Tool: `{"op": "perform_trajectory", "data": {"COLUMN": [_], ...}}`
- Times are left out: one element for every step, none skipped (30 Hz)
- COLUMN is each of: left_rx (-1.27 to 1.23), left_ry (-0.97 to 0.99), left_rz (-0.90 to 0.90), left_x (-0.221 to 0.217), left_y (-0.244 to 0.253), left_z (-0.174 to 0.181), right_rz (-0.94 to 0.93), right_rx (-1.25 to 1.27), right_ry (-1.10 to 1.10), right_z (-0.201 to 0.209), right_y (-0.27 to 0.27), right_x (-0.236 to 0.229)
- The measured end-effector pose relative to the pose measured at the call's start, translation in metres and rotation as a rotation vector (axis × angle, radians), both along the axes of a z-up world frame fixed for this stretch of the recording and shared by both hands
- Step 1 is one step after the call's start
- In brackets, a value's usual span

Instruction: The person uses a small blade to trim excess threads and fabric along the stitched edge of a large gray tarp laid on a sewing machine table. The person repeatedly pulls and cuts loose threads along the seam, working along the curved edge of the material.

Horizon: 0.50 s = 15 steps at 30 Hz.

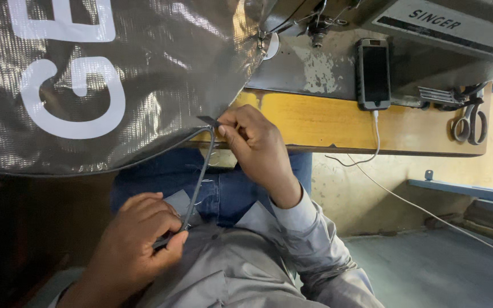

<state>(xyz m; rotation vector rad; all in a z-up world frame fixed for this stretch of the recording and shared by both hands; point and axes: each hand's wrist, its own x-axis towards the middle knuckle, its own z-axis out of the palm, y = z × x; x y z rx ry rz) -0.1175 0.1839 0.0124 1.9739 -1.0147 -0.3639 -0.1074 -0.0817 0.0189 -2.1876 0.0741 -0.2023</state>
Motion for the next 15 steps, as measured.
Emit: {"op": "perform_trajectory", "data": {"left_rx": [0.0, 0.0, 0.001, 0.001, -0.006, -0.012, -0.012, -0.006, 0.001, -0.001, -0.003, -0.002, -0.002, 0.013, 0.027], "left_ry": [-0.004, -0.004, -0.005, -0.003, -0.018, -0.035, -0.036, -0.009, 0.017, 0.019, 0.068, 0.117, 0.118, 0.104, 0.09], "left_rz": [0.001, -0.005, -0.012, -0.013, -0.022, -0.029, -0.027, -0.053, -0.078, -0.081, -0.114, -0.144, -0.143, -0.122, -0.1], "left_x": [0.001, 0.0, 0.0, 0.0, -0.001, -0.001, 0.0, 0.0, 0.001, 0.0, 0.0, -0.001, -0.006, -0.011, -0.015], "left_y": [0.001, 0.003, 0.004, 0.004, 0.004, 0.004, 0.007, 0.009, 0.011, 0.013, 0.015, 0.018, 0.021, 0.024, 0.028], "left_z": [-0.002, -0.003, -0.004, -0.004, -0.004, -0.004, -0.005, -0.006, -0.008, -0.003, 0.002, 0.007, 0.003, -0.001, -0.004], "right_rz": [0.001, 0.009, 0.018, 0.017, 0.022, 0.028, 0.03, 0.025, 0.021, 0.018, 0.021, 0.028, 0.029, 0.029, 0.029], "right_rx": [0.0, 0.0, -0.001, -0.001, -0.002, -0.003, -0.003, -0.027, -0.051, -0.052, -0.072, -0.089, -0.088, -0.088, -0.088], "right_ry": [-0.004, 0.007, 0.017, 0.018, -0.004, -0.028, -0.029, -0.016, -0.004, -0.003, 0.04, 0.081, 0.082, 0.057, 0.033], "right_z": [0.0, -0.001, -0.001, -0.001, 0.0, 0.0, -0.002, -0.005, -0.008, -0.006, -0.005, -0.005, -0.005, -0.006, -0.007], "right_y": [0.001, 0.002, 0.003, 0.004, 0.004, 0.004, 0.003, 0.002, 0.001, 0.0, 0.0, 0.0, 0.0, 0.001, 0.002], "right_x": [0.001, 0.001, 0.001, 0.001, 0.0, 0.001, 0.0, -0.002, -0.004, -0.007, -0.01, -0.012, -0.014, -0.016, -0.018]}}
